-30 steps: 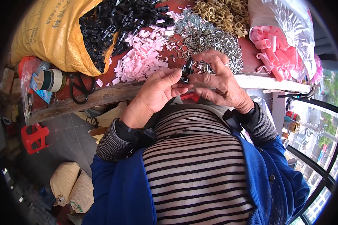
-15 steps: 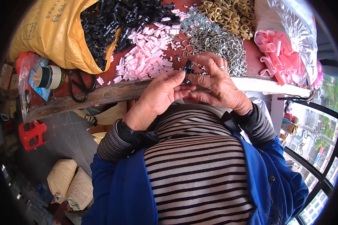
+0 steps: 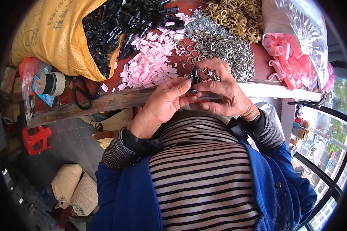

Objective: Assembling small mechanical components by fitting metal clips and springs onto plastic parts.

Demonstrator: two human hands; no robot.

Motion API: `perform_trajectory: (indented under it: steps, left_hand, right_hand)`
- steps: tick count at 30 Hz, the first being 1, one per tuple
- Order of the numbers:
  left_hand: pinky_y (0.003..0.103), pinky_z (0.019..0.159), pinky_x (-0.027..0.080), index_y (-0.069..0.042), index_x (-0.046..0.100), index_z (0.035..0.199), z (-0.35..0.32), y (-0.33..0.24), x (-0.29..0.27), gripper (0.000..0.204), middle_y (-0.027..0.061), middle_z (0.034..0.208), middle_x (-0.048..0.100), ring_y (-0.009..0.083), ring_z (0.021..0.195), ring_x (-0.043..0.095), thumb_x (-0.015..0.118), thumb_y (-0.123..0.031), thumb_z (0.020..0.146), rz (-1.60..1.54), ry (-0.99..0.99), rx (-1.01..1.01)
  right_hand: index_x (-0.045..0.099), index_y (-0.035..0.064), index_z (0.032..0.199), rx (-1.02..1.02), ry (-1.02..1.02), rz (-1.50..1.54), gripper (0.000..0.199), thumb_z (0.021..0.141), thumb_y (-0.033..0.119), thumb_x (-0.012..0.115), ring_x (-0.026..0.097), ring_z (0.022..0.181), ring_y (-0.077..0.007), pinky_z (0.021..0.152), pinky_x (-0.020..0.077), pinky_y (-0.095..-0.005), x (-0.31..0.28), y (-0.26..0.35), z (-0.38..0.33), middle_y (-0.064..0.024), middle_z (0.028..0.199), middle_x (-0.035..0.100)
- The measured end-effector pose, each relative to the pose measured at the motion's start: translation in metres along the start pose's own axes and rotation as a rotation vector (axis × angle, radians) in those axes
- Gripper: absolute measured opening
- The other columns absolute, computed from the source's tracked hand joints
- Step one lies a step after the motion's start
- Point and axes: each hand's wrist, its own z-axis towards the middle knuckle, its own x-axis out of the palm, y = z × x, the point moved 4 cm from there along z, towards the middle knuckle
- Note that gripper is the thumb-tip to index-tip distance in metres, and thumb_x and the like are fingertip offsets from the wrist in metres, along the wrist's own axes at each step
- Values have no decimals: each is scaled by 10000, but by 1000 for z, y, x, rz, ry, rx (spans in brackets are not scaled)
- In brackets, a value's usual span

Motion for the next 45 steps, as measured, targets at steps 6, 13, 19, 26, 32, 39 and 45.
perform_trajectory:
  steps: [6,13,19,26,32,39,45]
  left_hand:
    - [267,710,483,-18,498,973,-1,-1,-4,197,97,901,567,207,819,575,474,-157,835,35,-1,25]
    - [249,690,486,-16,537,911,-21,-19,-21,153,118,892,579,199,798,579,508,-132,815,16,-72,145]
    - [248,695,484,-18,541,903,-36,-25,-37,147,131,890,580,191,794,580,507,-130,815,-61,-69,197]
    - [248,695,488,7,507,967,-42,-26,-47,213,153,920,564,186,801,573,481,-154,830,-64,-35,218]
    - [235,672,479,-12,537,907,-40,-26,-39,165,111,871,582,161,766,575,509,-146,816,-55,-42,191]
    - [231,656,479,-13,538,908,-31,-23,-33,169,101,863,583,152,757,574,512,-153,815,-34,-71,179]
    - [237,671,481,-5,508,972,-20,-16,-22,219,140,913,568,169,774,568,498,-164,821,52,-49,157]
  right_hand:
    - [597,62,902,21,-33,2,283,663,206,639,408,1011,-295,832,324,-391,-4,-3,-2,-156,1106,410]
    - [576,45,866,169,-37,-16,171,696,57,566,534,738,-256,619,443,-306,11,-29,29,-107,873,508]
    - [524,47,866,165,74,-435,150,728,103,511,527,688,-294,591,448,-354,46,-50,71,-110,776,504]
    - [506,57,797,172,109,-601,123,734,156,472,568,648,-279,549,466,-365,52,-62,82,-120,810,536]
    - [494,77,823,353,121,-772,173,719,203,547,539,671,-300,551,443,-380,12,-70,71,-102,790,501]
    - [493,78,822,365,92,-760,167,727,205,547,541,667,-298,543,437,-381,-27,-61,18,-87,798,508]
    - [491,73,823,363,43,-689,142,737,172,544,531,636,-289,533,432,-355,-31,-77,1,-90,744,514]
